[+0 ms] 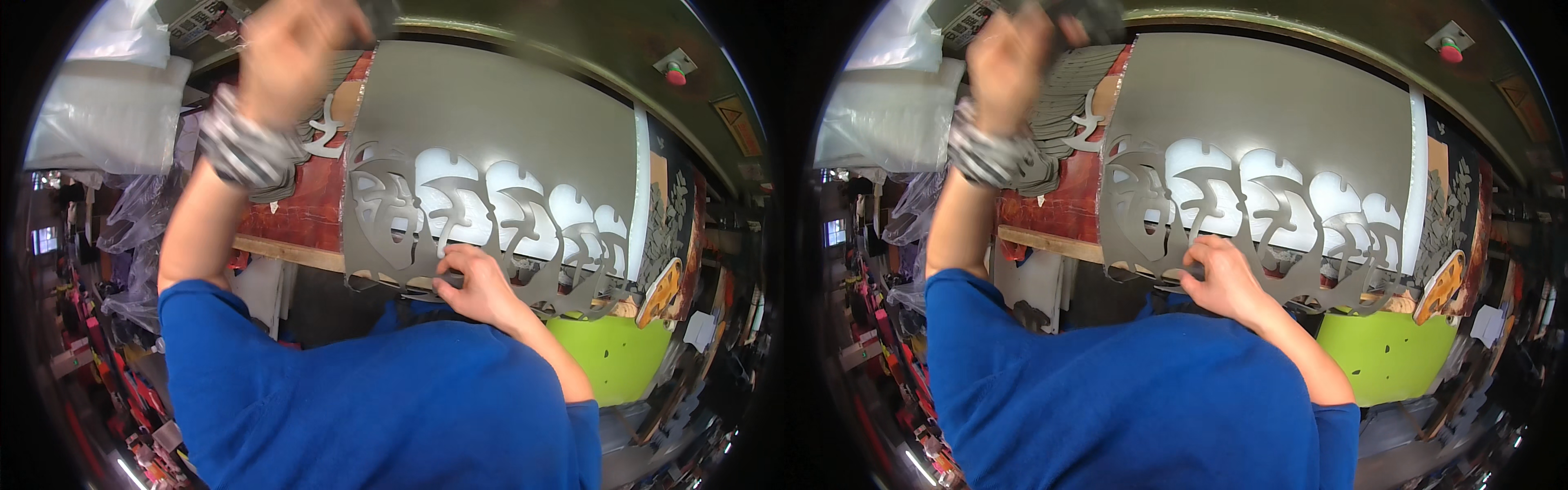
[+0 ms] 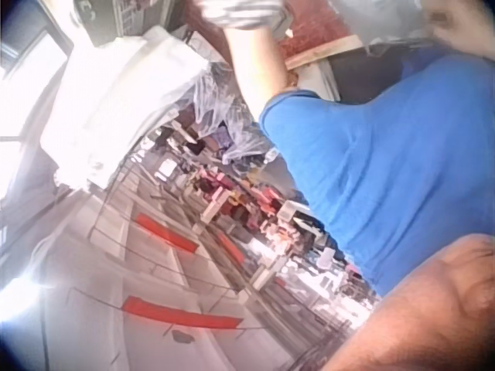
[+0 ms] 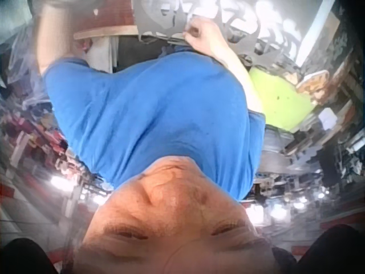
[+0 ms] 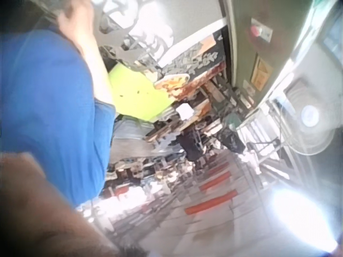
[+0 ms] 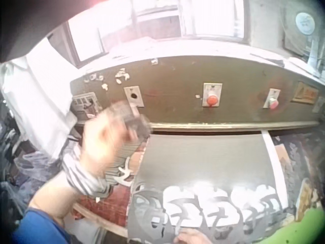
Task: The person places a sheet of material under a guillotine-style cutter, aligns it, and presses a button to cut. They remove cut pieces and scraps, then repeat the process with new sheets, stacking the finished pieces on the side.
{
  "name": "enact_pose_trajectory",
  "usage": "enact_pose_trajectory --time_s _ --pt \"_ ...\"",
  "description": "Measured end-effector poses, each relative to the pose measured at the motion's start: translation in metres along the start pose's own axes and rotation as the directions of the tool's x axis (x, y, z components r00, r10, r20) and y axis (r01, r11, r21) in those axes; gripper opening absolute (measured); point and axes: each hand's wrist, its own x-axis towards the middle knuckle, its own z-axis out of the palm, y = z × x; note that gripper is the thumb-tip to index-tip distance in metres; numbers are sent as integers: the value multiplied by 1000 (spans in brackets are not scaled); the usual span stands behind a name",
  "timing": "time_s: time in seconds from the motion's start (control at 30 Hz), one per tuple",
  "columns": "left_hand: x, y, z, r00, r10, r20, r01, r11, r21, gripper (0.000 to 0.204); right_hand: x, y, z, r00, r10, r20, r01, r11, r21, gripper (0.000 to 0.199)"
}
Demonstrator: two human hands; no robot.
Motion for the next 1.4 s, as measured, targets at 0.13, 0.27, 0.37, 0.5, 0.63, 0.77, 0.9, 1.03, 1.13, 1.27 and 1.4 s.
enact_pose_trajectory --time_s 0.13,0.27,0.37,0.5,0.63,0.77,0.9,1.03,1.13,1.27,1.4 --pt "-136 7 68 759 460 461 -416 887 -200 79 29 5 -4 893 280 352 -416 811 411 9" --pt "-205 -12 82 633 483 605 -403 873 -274 70 36 17 -3 824 261 502 -480 793 375 7" --pt "-216 -24 82 622 509 595 -492 845 -208 67 37 29 11 816 164 555 -456 773 442 5" --pt "-210 -16 85 654 544 526 -569 812 -133 63 34 44 31 836 55 546 -518 408 752 6" --pt "-172 6 65 971 147 187 -95 960 -263 31 32 51 43 933 14 361 -303 574 761 9" --pt "-90 8 21 840 -533 -104 179 453 -873 24 34 56 53 959 260 112 -275 950 149 15" --pt "-42 28 -35 829 -490 -268 56 551 -833 28 33 66 65 956 286 65 -284 958 -37 21" --pt "-14 49 -97 916 -265 -302 -85 607 -790 34 32 74 72 952 305 25 -303 951 -64 22" --pt "-9 54 -123 919 -304 -253 -6 631 -776 33 29 68 69 941 325 94 -314 942 -121 21" --pt "-28 38 -135 893 -400 -207 122 656 -745 29 7 45 47 907 227 355 -238 971 -15 18" --pt "-63 0 -134 839 -500 -215 96 524 -846 29 -27 27 10 948 2 317 -16 999 41 29"
